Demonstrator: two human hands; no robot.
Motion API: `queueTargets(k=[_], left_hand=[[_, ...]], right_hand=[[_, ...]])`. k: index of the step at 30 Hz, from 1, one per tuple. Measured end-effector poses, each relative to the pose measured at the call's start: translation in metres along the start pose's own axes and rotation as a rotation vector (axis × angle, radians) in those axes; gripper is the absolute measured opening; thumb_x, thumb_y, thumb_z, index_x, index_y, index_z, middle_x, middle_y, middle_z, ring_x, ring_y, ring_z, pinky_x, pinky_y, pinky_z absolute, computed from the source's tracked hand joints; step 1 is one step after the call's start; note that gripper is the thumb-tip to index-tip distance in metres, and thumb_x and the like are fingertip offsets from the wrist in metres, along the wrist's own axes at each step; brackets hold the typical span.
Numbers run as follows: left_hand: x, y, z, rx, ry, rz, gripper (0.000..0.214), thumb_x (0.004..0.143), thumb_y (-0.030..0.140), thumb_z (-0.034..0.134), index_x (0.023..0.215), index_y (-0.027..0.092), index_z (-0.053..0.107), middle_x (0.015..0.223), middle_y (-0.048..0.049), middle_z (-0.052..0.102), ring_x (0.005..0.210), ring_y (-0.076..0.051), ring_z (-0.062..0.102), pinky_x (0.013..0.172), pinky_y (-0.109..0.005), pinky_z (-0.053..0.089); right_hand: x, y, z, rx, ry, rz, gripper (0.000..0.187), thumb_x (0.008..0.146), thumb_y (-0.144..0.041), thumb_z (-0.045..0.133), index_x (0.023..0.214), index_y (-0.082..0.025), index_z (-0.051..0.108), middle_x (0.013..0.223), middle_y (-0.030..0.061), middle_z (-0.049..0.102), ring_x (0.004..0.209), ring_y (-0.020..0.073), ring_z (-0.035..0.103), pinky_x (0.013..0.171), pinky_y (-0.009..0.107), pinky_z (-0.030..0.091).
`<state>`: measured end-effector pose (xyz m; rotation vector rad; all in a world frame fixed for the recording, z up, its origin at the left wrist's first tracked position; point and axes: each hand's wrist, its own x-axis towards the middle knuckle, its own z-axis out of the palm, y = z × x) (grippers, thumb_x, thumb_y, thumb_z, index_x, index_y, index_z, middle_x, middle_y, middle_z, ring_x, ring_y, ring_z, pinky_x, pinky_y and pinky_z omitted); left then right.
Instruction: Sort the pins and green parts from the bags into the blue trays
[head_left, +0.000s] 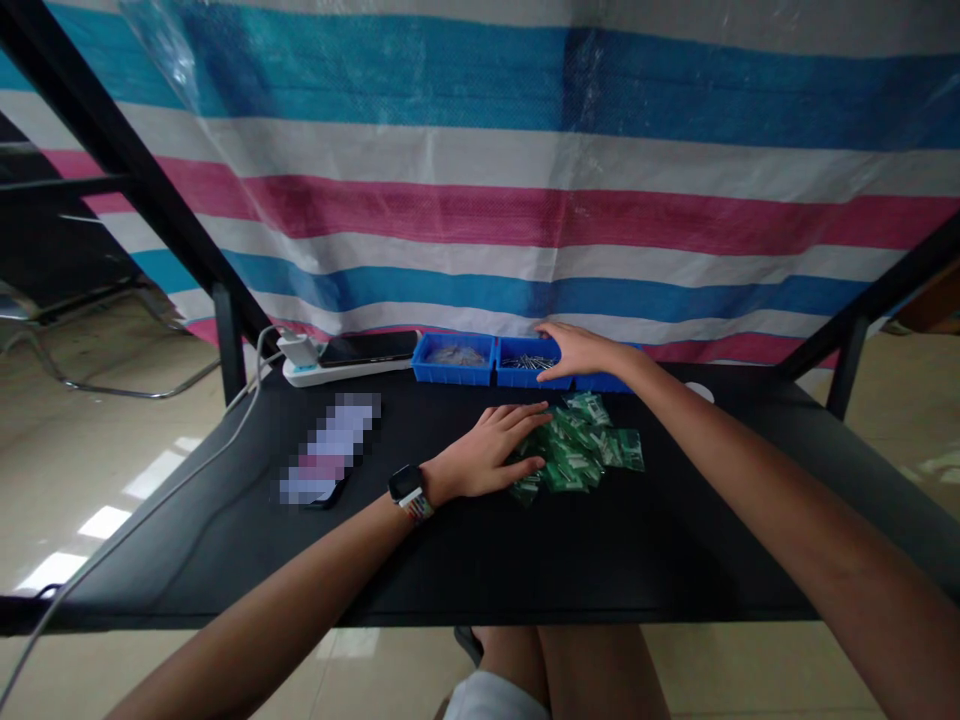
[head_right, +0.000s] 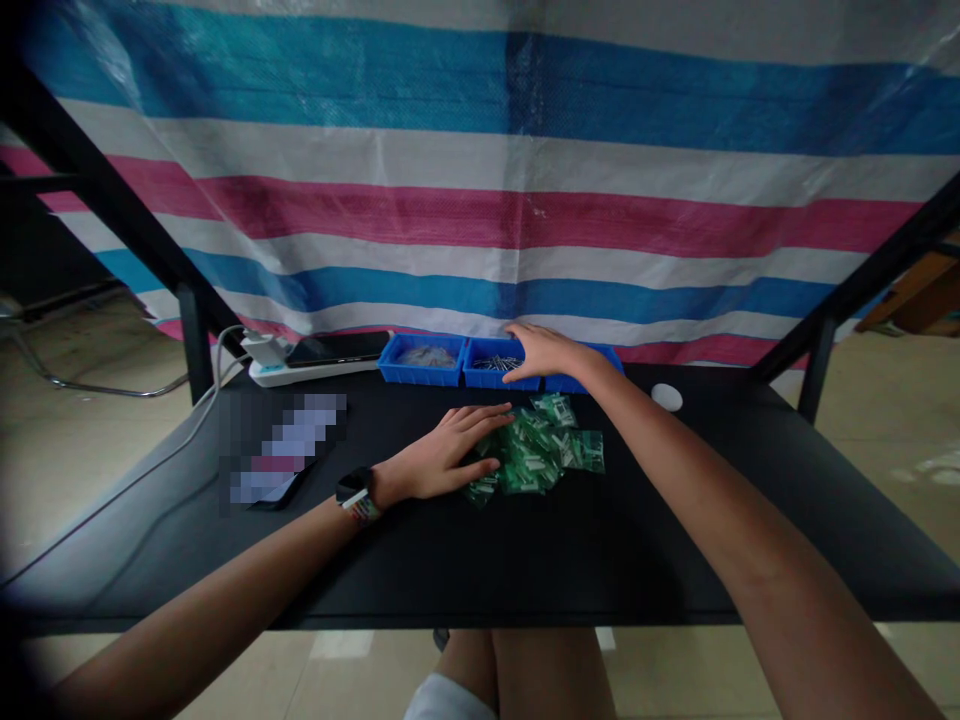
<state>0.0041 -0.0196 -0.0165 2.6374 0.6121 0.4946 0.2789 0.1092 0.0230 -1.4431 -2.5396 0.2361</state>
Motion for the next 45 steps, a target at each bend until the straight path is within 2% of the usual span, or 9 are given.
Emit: queueTargets(k=[5, 17, 25, 29, 33, 36, 41, 45], left_hand=[[-0.001, 0.001, 0.0, 0.009, 0.001, 0.0, 0.061, 0.108, 0.053, 0.052, 0.161, 0.023, 0.045, 0.174, -0.0132, 0.039, 0.155, -0.034, 0.042, 0.125, -0.054, 0.035], [-0.001, 0.001, 0.0, 0.002, 0.008, 0.003, 0.061, 0.108, 0.054, 0.052, 0.162, 0.027, 0.044, 0.172, -0.0124, 0.042, 0.154, -0.035, 0.044, 0.125, -0.056, 0.035], [-0.001, 0.002, -0.001, 0.001, -0.007, -0.004, 0.059, 0.109, 0.054, 0.049, 0.162, 0.027, 0.044, 0.172, -0.0115, 0.043, 0.155, -0.033, 0.043, 0.125, -0.055, 0.035], [-0.001, 0.0, -0.001, 0.0, 0.004, 0.012, 0.059, 0.109, 0.053, 0.05, 0.162, 0.026, 0.044, 0.172, -0.0118, 0.043, 0.157, -0.032, 0.042, 0.127, -0.054, 0.034], [-0.002, -0.001, 0.0, 0.016, 0.004, 0.026, 0.06, 0.109, 0.053, 0.05, 0.162, 0.025, 0.043, 0.173, -0.0122, 0.041, 0.157, -0.032, 0.042, 0.127, -0.054, 0.034], [-0.002, -0.002, 0.001, 0.029, -0.001, 0.02, 0.061, 0.109, 0.054, 0.049, 0.162, 0.025, 0.043, 0.173, -0.0133, 0.04, 0.156, -0.034, 0.043, 0.126, -0.056, 0.034], [-0.001, -0.003, 0.002, 0.022, 0.014, 0.022, 0.061, 0.109, 0.054, 0.05, 0.163, 0.028, 0.042, 0.173, -0.0135, 0.04, 0.154, -0.035, 0.045, 0.125, -0.057, 0.036], [-0.001, -0.004, 0.003, 0.02, 0.017, 0.027, 0.061, 0.109, 0.054, 0.05, 0.164, 0.029, 0.041, 0.173, -0.0138, 0.04, 0.154, -0.036, 0.045, 0.125, -0.057, 0.036]], right_hand=[[0.003, 0.001, 0.001, -0.04, -0.004, -0.033, 0.102, 0.065, -0.053, 0.098, 0.15, -0.016, 0.056, 0.155, 0.0216, 0.058, 0.143, 0.0418, 0.057, 0.121, 0.053, 0.047], [-0.019, -0.01, 0.007, 0.086, 0.139, -0.103, 0.082, 0.067, -0.04, 0.096, 0.139, -0.019, 0.062, 0.138, 0.0152, 0.066, 0.127, 0.0357, 0.065, 0.111, 0.052, 0.051], [-0.035, -0.027, -0.012, 0.133, 0.221, -0.156, 0.075, 0.068, -0.039, 0.095, 0.133, -0.019, 0.063, 0.133, 0.014, 0.065, 0.126, 0.0353, 0.063, 0.112, 0.05, 0.051], [-0.065, -0.039, -0.031, 0.049, 0.297, -0.161, 0.078, 0.069, -0.04, 0.093, 0.138, -0.024, 0.06, 0.136, 0.0128, 0.06, 0.13, 0.0365, 0.059, 0.116, 0.053, 0.048], [-0.114, -0.046, -0.048, -0.111, 0.336, -0.052, 0.09, 0.07, -0.043, 0.091, 0.15, -0.028, 0.054, 0.133, 0.014, 0.058, 0.128, 0.0425, 0.056, 0.115, 0.061, 0.046], [-0.151, -0.041, -0.055, -0.172, 0.33, 0.002, 0.09, 0.073, -0.045, 0.088, 0.153, -0.027, 0.051, 0.133, 0.0152, 0.058, 0.128, 0.0433, 0.057, 0.113, 0.061, 0.047], [-0.207, -0.033, -0.047, -0.293, 0.362, 0.152, 0.094, 0.075, -0.043, 0.084, 0.159, -0.029, 0.045, 0.135, 0.016, 0.059, 0.125, 0.0454, 0.056, 0.11, 0.063, 0.047], [-0.241, -0.047, -0.026, -0.476, 0.459, 0.275, 0.085, 0.085, -0.03, 0.076, 0.162, -0.033, 0.04, 0.151, 0.0177, 0.056, 0.131, 0.0497, 0.051, 0.107, 0.071, 0.044]])
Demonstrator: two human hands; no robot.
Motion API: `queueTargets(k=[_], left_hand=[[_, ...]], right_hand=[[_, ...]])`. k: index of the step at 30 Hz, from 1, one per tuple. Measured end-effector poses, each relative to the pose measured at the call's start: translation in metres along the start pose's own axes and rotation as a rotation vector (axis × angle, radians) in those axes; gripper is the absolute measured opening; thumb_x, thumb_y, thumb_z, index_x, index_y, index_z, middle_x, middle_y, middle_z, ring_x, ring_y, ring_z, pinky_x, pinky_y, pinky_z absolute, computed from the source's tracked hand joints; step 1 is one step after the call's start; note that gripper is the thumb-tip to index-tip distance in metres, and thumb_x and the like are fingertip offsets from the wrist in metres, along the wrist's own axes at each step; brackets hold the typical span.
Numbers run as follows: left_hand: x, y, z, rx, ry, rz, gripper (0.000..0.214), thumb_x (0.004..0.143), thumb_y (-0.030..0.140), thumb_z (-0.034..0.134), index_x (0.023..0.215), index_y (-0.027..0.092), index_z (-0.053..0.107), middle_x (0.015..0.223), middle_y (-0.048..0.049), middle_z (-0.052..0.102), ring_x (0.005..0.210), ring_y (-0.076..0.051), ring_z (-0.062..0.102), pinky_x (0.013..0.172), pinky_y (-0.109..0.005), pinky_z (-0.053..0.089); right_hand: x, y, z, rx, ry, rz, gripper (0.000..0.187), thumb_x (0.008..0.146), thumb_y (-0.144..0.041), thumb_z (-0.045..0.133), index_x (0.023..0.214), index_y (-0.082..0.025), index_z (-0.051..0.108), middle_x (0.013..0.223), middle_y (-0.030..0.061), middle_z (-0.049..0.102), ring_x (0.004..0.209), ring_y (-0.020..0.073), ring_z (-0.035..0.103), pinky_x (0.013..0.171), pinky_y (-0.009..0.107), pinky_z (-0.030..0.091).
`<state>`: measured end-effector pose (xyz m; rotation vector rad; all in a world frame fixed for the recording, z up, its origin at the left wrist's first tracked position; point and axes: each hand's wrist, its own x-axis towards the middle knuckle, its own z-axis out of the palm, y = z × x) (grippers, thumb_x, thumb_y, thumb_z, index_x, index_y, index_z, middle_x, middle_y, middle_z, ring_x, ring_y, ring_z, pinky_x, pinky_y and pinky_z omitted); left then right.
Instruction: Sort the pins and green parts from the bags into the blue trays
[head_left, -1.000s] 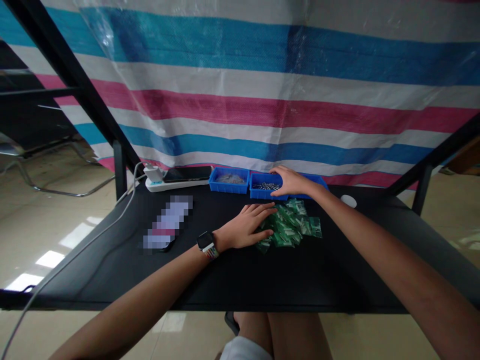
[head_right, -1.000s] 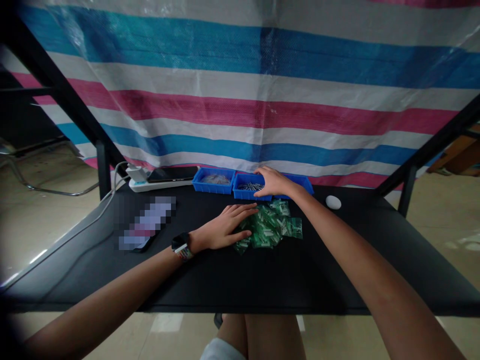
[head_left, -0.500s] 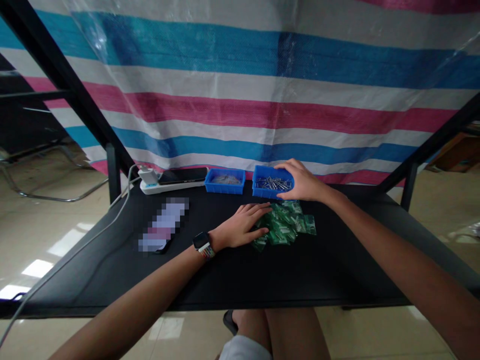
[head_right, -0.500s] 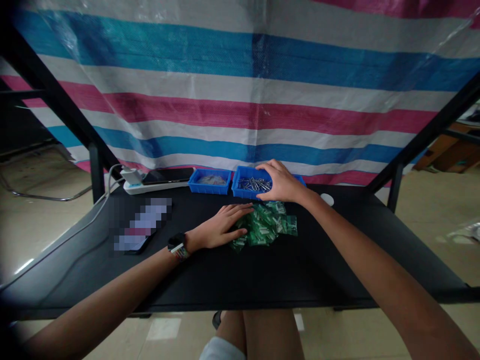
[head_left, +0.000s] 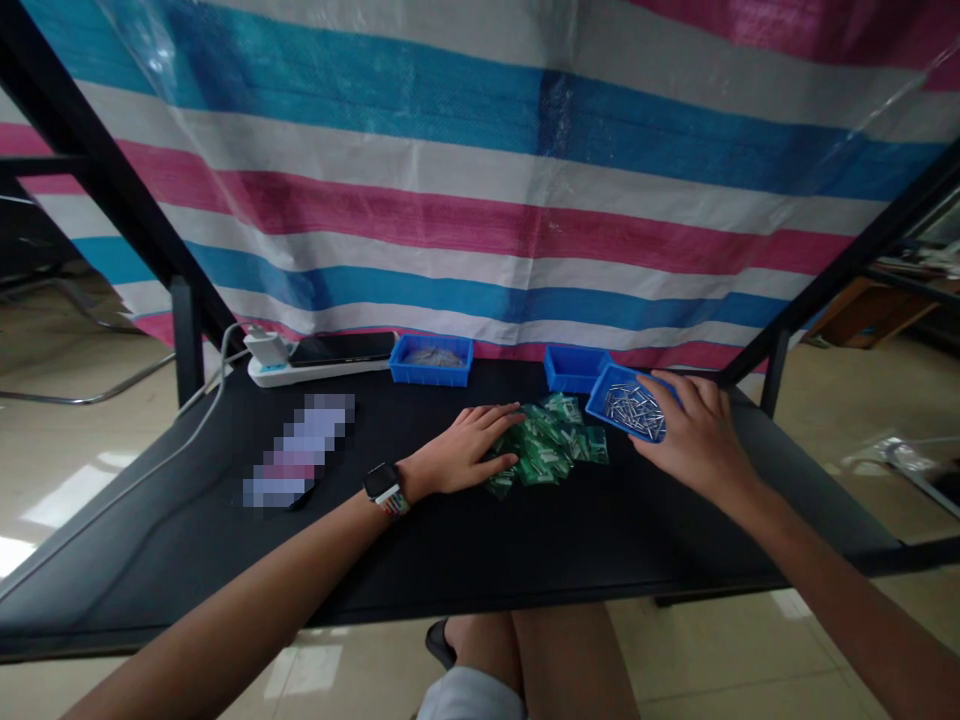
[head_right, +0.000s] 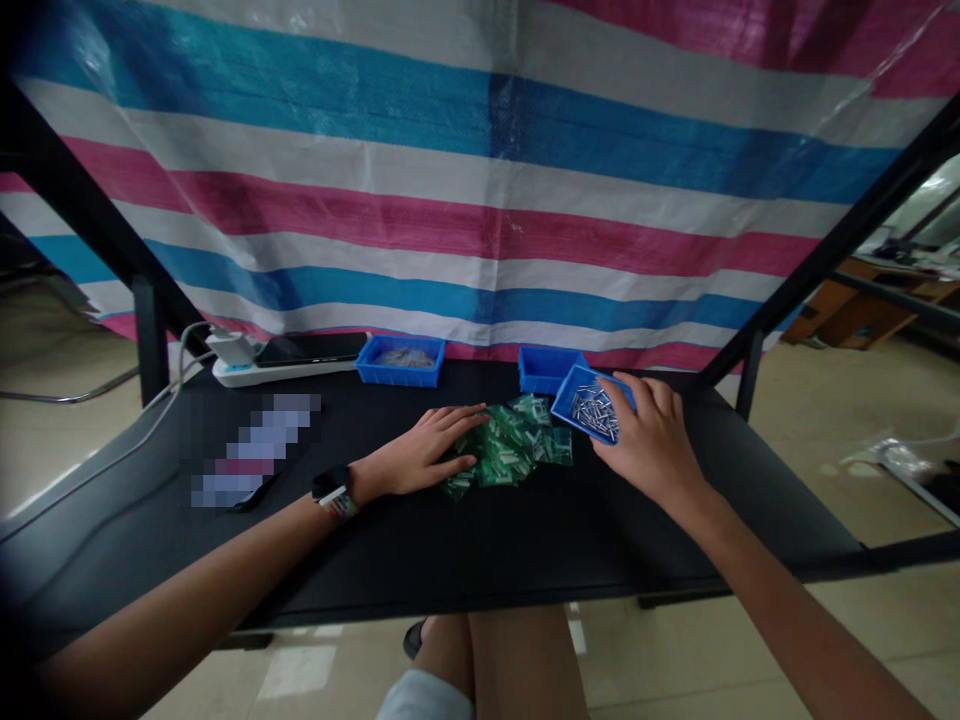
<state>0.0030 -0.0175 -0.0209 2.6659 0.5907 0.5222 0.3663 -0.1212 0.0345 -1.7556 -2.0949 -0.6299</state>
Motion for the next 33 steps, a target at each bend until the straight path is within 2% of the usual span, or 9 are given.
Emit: queueTargets(k=[6, 11, 14, 18, 20, 23, 28, 30, 33], left_hand=[[0.001, -0.002, 0.002, 0.023, -0.001, 0.001, 0.061, 0.11, 0.055, 0.048, 0.164, 0.027, 0.041, 0.172, -0.0142, 0.041, 0.155, -0.035, 0.044, 0.126, -0.056, 0.036], [0.001, -0.005, 0.004, 0.032, 0.008, 0.012, 0.061, 0.11, 0.054, 0.048, 0.165, 0.028, 0.04, 0.171, -0.0134, 0.043, 0.154, -0.035, 0.046, 0.126, -0.055, 0.036], [0.001, -0.006, 0.005, 0.03, 0.002, 0.008, 0.062, 0.11, 0.054, 0.048, 0.166, 0.029, 0.039, 0.172, -0.0131, 0.042, 0.154, -0.034, 0.045, 0.126, -0.055, 0.036], [0.0, -0.006, 0.006, 0.032, -0.004, -0.003, 0.062, 0.11, 0.055, 0.047, 0.166, 0.029, 0.038, 0.173, -0.0131, 0.039, 0.155, -0.035, 0.044, 0.126, -0.056, 0.035], [0.0, -0.005, 0.006, 0.034, -0.005, -0.006, 0.063, 0.11, 0.055, 0.047, 0.166, 0.029, 0.038, 0.174, -0.0139, 0.038, 0.155, -0.035, 0.043, 0.126, -0.056, 0.034], [0.0, -0.004, 0.005, 0.037, -0.008, -0.011, 0.066, 0.109, 0.057, 0.05, 0.167, 0.027, 0.037, 0.174, -0.016, 0.036, 0.156, -0.036, 0.042, 0.126, -0.056, 0.034], [0.0, -0.004, 0.005, 0.055, -0.018, -0.021, 0.068, 0.108, 0.057, 0.051, 0.166, 0.025, 0.037, 0.173, -0.0173, 0.037, 0.155, -0.037, 0.042, 0.125, -0.057, 0.035], [0.0, -0.004, 0.006, 0.059, -0.015, -0.013, 0.068, 0.108, 0.058, 0.05, 0.166, 0.026, 0.036, 0.173, -0.0171, 0.037, 0.155, -0.037, 0.042, 0.126, -0.057, 0.035], [0.0, -0.005, 0.006, 0.068, -0.015, -0.01, 0.068, 0.109, 0.058, 0.049, 0.166, 0.023, 0.037, 0.173, -0.0181, 0.036, 0.155, -0.036, 0.042, 0.126, -0.056, 0.034]], right_hand=[[-0.03, -0.024, 0.006, -0.112, 0.034, 0.1, 0.077, 0.093, -0.028, 0.068, 0.163, -0.027, 0.039, 0.157, 0.0252, 0.05, 0.13, 0.0556, 0.048, 0.097, 0.076, 0.046], [-0.033, -0.036, 0.017, -0.11, 0.031, 0.193, 0.076, 0.096, -0.039, 0.068, 0.163, -0.022, 0.038, 0.156, 0.029, 0.049, 0.129, 0.0572, 0.049, 0.094, 0.075, 0.048], [-0.033, -0.04, 0.019, -0.087, 0.076, 0.198, 0.076, 0.097, -0.045, 0.065, 0.164, -0.025, 0.036, 0.153, 0.0275, 0.053, 0.127, 0.0557, 0.051, 0.093, 0.075, 0.049], [-0.03, -0.035, 0.012, -0.066, 0.062, 0.171, 0.066, 0.099, -0.041, 0.059, 0.162, -0.026, 0.042, 0.136, 0.0259, 0.063, 0.117, 0.0513, 0.058, 0.092, 0.071, 0.052], [-0.028, -0.027, 0.008, -0.031, 0.013, 0.2, 0.061, 0.099, -0.038, 0.057, 0.158, -0.024, 0.048, 0.122, 0.0237, 0.068, 0.11, 0.0471, 0.063, 0.09, 0.064, 0.055], [-0.026, -0.009, 0.012, 0.115, -0.023, 0.325, 0.06, 0.093, -0.033, 0.058, 0.152, -0.022, 0.056, 0.103, 0.0162, 0.071, 0.092, 0.0383, 0.069, 0.082, 0.054, 0.059], [-0.028, 0.015, 0.027, 0.341, -0.134, 0.558, 0.059, 0.073, -0.027, 0.062, 0.131, -0.02, 0.07, 0.07, -0.0004, 0.064, 0.063, 0.0246, 0.066, 0.067, 0.038, 0.054], [-0.029, 0.018, 0.026, 0.356, -0.143, 0.601, 0.051, 0.072, -0.028, 0.063, 0.121, -0.021, 0.075, 0.066, -0.0018, 0.063, 0.06, 0.0225, 0.064, 0.062, 0.035, 0.05], [-0.026, 0.014, 0.014, 0.309, -0.087, 0.57, 0.041, 0.075, -0.026, 0.062, 0.112, -0.022, 0.078, 0.064, -0.0012, 0.06, 0.058, 0.0212, 0.061, 0.061, 0.033, 0.049]])
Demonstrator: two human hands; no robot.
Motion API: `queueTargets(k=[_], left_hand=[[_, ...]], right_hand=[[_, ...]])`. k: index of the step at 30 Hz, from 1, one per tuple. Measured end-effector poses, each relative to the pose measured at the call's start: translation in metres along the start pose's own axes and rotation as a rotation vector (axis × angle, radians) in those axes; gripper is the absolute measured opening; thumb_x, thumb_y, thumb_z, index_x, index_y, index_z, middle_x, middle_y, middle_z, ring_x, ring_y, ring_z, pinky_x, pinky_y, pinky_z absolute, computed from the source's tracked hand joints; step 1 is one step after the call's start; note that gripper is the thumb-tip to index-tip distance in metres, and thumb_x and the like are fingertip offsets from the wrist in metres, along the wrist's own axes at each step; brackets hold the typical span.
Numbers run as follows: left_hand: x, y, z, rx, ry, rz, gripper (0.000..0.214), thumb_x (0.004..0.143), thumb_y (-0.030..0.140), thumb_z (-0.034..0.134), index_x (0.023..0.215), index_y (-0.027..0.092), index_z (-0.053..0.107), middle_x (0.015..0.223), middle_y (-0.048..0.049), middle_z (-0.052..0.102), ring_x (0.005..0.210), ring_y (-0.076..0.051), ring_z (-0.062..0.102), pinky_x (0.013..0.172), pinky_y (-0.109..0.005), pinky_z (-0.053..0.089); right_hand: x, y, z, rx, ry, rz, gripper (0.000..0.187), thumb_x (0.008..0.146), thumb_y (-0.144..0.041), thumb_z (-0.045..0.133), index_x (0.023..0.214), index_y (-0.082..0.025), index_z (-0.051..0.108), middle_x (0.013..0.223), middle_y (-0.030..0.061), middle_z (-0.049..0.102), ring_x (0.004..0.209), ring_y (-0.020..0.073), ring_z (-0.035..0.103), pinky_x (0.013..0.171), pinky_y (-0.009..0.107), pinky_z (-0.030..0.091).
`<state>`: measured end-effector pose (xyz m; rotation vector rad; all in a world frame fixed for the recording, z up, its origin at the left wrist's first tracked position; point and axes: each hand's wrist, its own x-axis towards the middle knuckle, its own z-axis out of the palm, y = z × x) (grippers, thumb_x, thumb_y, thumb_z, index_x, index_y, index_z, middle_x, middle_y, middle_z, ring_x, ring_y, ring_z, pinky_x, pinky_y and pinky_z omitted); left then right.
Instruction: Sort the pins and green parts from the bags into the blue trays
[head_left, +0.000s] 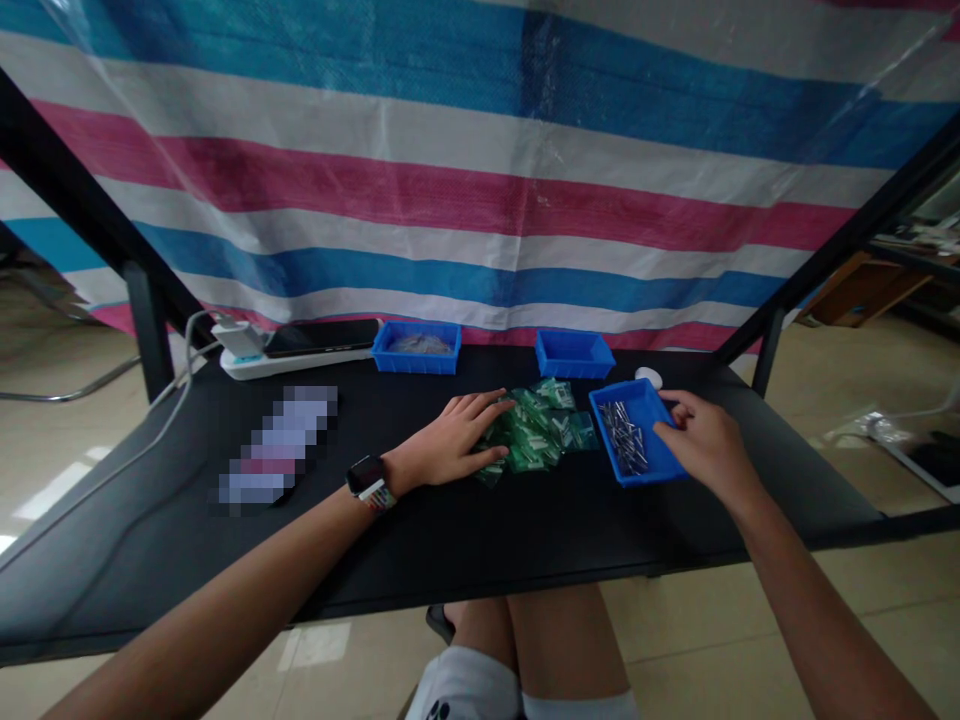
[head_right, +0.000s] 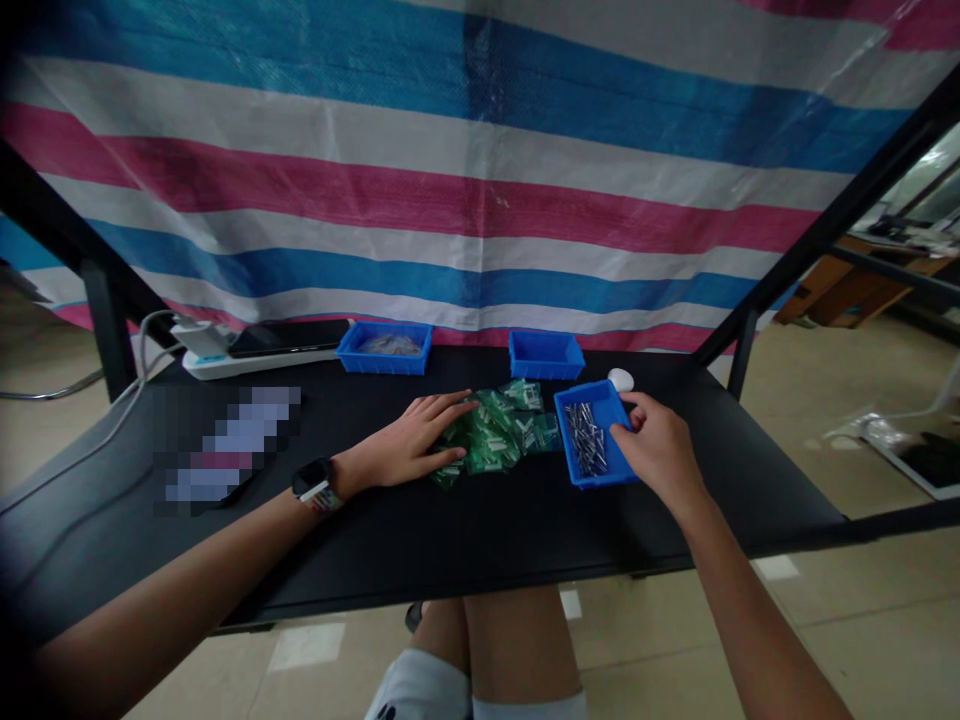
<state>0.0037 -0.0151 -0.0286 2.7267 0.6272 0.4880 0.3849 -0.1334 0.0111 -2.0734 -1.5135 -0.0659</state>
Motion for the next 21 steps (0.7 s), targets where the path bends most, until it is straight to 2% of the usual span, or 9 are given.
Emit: queueTargets(k=[2, 4, 6, 9, 14, 21], left_hand=[[0.0, 0.0, 0.0, 0.005, 0.001, 0.0, 0.069, 0.109, 0.059, 0.049, 0.166, 0.023, 0.037, 0.173, -0.0185, 0.036, 0.155, -0.037, 0.043, 0.126, -0.056, 0.035], [0.001, 0.0, 0.0, 0.003, -0.001, 0.003, 0.068, 0.109, 0.058, 0.05, 0.166, 0.022, 0.037, 0.173, -0.0185, 0.037, 0.154, -0.037, 0.044, 0.125, -0.057, 0.036], [0.001, 0.001, -0.001, 0.0, -0.003, 0.007, 0.068, 0.109, 0.057, 0.05, 0.165, 0.022, 0.038, 0.172, -0.019, 0.038, 0.154, -0.037, 0.044, 0.125, -0.057, 0.036], [0.001, 0.002, -0.001, -0.001, 0.009, 0.015, 0.068, 0.109, 0.056, 0.051, 0.166, 0.021, 0.038, 0.172, -0.0195, 0.038, 0.154, -0.037, 0.044, 0.126, -0.058, 0.036], [0.001, 0.003, 0.0, -0.009, 0.014, 0.015, 0.069, 0.107, 0.055, 0.054, 0.166, 0.023, 0.037, 0.172, -0.0188, 0.038, 0.154, -0.038, 0.044, 0.125, -0.058, 0.037], [0.0, 0.0, 0.002, 0.012, 0.016, 0.026, 0.07, 0.108, 0.057, 0.052, 0.166, 0.021, 0.037, 0.173, -0.0189, 0.037, 0.155, -0.037, 0.043, 0.126, -0.057, 0.036]], right_hand=[[-0.002, -0.014, -0.008, -0.08, 0.055, -0.079, 0.039, 0.079, -0.023, 0.061, 0.113, -0.022, 0.078, 0.069, 0.0017, 0.063, 0.063, 0.0227, 0.063, 0.065, 0.035, 0.051], [-0.005, -0.032, -0.014, -0.211, 0.087, -0.14, 0.043, 0.083, -0.019, 0.059, 0.123, -0.019, 0.076, 0.084, 0.0071, 0.069, 0.074, 0.0254, 0.067, 0.07, 0.036, 0.052], [-0.007, -0.051, -0.017, -0.386, 0.057, -0.131, 0.045, 0.089, -0.018, 0.058, 0.132, -0.015, 0.072, 0.1, 0.0119, 0.071, 0.083, 0.0272, 0.071, 0.069, 0.035, 0.052], [-0.008, -0.075, -0.017, -0.591, -0.051, -0.116, 0.048, 0.097, -0.017, 0.056, 0.144, -0.015, 0.064, 0.111, 0.0147, 0.068, 0.084, 0.0264, 0.073, 0.064, 0.032, 0.05], [-0.004, -0.095, -0.013, -0.754, -0.175, -0.166, 0.049, 0.102, -0.016, 0.054, 0.151, -0.012, 0.056, 0.119, 0.018, 0.064, 0.082, 0.0272, 0.075, 0.063, 0.034, 0.053], [0.005, -0.108, -0.008, -0.851, -0.218, -0.258, 0.047, 0.102, -0.01, 0.053, 0.149, -0.006, 0.054, 0.116, 0.0191, 0.063, 0.09, 0.0276, 0.076, 0.064, 0.031, 0.053]])
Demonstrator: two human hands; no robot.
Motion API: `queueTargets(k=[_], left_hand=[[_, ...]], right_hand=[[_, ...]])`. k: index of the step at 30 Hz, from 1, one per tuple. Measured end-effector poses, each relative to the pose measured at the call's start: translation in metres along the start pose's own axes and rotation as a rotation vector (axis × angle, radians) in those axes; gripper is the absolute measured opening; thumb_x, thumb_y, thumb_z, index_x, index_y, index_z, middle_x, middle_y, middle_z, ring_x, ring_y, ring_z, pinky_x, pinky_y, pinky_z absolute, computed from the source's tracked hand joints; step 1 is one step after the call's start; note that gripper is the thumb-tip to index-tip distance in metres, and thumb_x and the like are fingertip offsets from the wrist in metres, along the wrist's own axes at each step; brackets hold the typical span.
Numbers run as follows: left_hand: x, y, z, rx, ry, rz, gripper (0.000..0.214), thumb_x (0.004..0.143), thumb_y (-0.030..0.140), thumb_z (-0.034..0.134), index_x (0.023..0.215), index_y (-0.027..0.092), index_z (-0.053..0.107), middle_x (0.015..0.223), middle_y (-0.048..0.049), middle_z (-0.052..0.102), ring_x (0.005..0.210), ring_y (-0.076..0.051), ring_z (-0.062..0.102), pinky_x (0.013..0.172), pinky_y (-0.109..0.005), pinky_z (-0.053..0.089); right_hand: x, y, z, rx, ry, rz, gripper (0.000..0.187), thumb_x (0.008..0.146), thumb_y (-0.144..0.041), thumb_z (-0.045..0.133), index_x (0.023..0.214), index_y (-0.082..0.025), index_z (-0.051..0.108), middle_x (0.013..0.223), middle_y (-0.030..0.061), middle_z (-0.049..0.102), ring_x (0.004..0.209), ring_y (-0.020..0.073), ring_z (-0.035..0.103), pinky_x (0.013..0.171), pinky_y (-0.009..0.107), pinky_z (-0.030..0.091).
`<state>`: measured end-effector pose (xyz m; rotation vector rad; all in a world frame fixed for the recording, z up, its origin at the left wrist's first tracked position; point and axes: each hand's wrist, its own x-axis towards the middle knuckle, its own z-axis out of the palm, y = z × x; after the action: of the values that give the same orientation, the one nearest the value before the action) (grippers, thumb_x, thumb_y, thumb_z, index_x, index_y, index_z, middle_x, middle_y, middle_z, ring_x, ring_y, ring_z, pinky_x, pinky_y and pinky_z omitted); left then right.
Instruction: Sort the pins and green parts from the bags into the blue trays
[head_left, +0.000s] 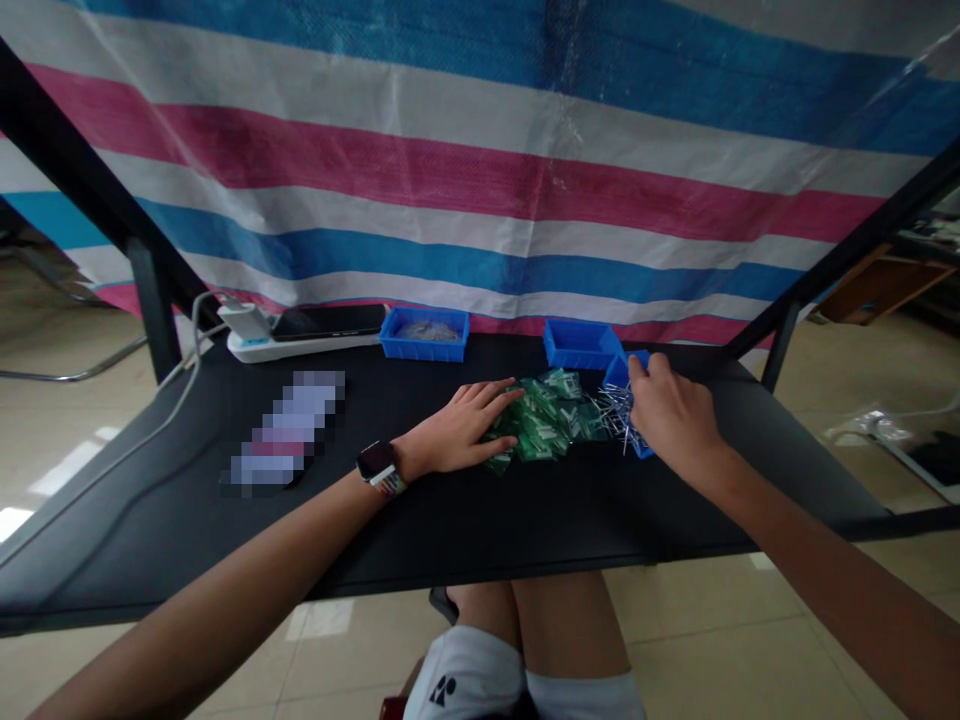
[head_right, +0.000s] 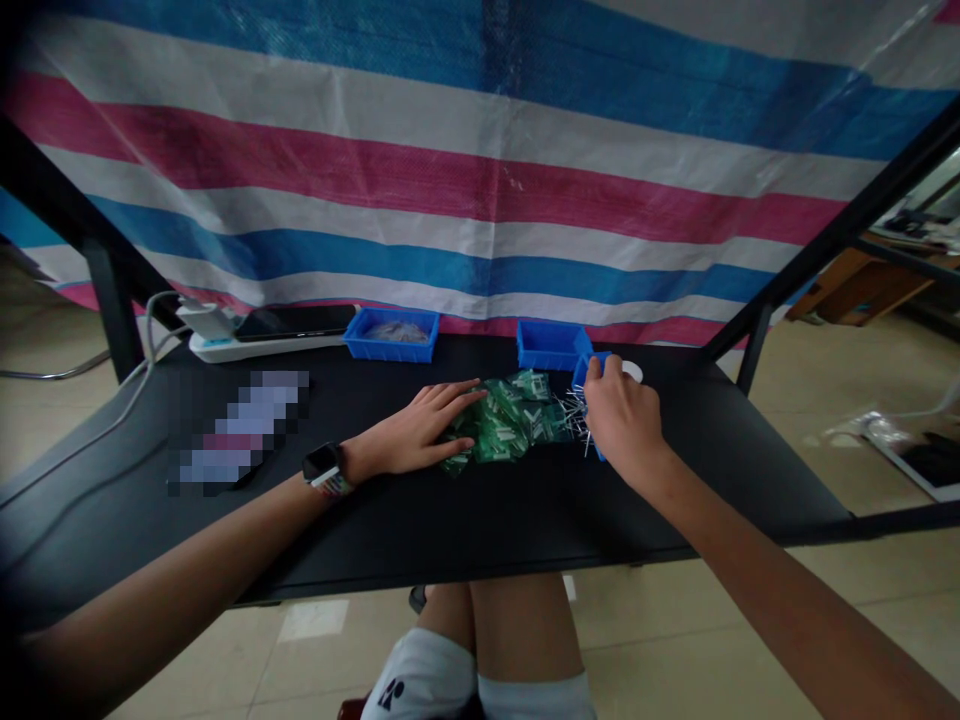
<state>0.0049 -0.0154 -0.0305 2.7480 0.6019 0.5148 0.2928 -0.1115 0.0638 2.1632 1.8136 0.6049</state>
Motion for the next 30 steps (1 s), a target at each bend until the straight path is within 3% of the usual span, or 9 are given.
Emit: queueTargets(k=[6, 19, 24, 30], left_hand=[[-0.001, 0.001, 0.0, 0.015, -0.007, -0.002, 0.07, 0.108, 0.058, 0.051, 0.165, 0.02, 0.038, 0.173, -0.0199, 0.037, 0.155, -0.038, 0.042, 0.126, -0.057, 0.036], [0.0, 0.001, 0.001, 0.027, 0.001, 0.001, 0.069, 0.108, 0.056, 0.051, 0.165, 0.02, 0.037, 0.171, -0.0198, 0.039, 0.155, -0.037, 0.043, 0.125, -0.056, 0.036], [0.001, 0.002, 0.0, 0.03, -0.013, -0.005, 0.069, 0.108, 0.056, 0.052, 0.165, 0.02, 0.037, 0.172, -0.0196, 0.038, 0.155, -0.037, 0.042, 0.126, -0.055, 0.035], [0.0, 0.0, 0.001, 0.009, 0.001, -0.006, 0.067, 0.109, 0.057, 0.049, 0.165, 0.022, 0.038, 0.171, -0.0195, 0.04, 0.154, -0.037, 0.043, 0.124, -0.057, 0.036]], right_hand=[[0.004, -0.003, -0.003, -0.041, 0.013, -0.027, 0.043, 0.103, -0.008, 0.047, 0.145, -0.004, 0.054, 0.115, 0.0201, 0.063, 0.09, 0.0286, 0.076, 0.062, 0.032, 0.05], [0.001, 0.006, 0.001, -0.103, 0.082, -0.043, 0.043, 0.099, -0.008, 0.052, 0.141, -0.006, 0.057, 0.117, 0.0206, 0.064, 0.087, 0.0256, 0.073, 0.06, 0.029, 0.044], [0.002, 0.021, 0.001, -0.109, 0.087, -0.053, 0.04, 0.099, -0.007, 0.051, 0.139, -0.006, 0.06, 0.116, 0.0201, 0.065, 0.088, 0.0258, 0.073, 0.059, 0.028, 0.042], [0.027, 0.061, -0.002, 0.034, 0.14, 0.067, 0.044, 0.1, -0.014, 0.052, 0.142, -0.014, 0.065, 0.118, 0.0196, 0.068, 0.084, 0.029, 0.072, 0.068, 0.036, 0.047]])
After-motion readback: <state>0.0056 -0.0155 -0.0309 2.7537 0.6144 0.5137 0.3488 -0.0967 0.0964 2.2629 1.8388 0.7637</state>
